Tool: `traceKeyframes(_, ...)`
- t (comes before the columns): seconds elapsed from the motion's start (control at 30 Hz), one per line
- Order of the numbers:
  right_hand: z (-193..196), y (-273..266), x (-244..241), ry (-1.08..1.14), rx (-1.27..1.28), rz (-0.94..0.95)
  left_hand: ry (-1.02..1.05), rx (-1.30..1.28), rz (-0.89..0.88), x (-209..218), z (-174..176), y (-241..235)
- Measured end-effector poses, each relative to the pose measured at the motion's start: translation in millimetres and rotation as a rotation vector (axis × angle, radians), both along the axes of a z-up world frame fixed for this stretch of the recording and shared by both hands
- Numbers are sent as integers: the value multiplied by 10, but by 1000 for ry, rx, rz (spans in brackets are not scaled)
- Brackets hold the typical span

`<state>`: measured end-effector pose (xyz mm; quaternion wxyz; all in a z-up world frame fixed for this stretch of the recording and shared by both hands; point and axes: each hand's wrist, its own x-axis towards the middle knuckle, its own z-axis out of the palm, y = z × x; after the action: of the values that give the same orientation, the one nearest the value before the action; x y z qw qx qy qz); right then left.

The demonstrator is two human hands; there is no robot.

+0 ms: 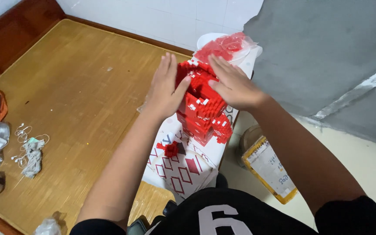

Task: Assembling a large red and white beaded structure by joining sections and using a small hammer tool.

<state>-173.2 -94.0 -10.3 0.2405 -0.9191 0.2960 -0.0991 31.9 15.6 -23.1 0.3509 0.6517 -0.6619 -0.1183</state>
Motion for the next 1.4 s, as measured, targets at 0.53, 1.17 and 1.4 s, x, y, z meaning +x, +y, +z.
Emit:
traceKeyframes(0.53,-120,26,-13,1,-3,-62,-92,-77,28,91,-481,-171)
traceKeyframes(1.17,-371,350,-85,-570,297,-156,792,-78,-6,-89,-513,106)
traceKeyframes(1.4,-326,437,-106,-578,228,-150,826,-98,-41,-98,-533,185)
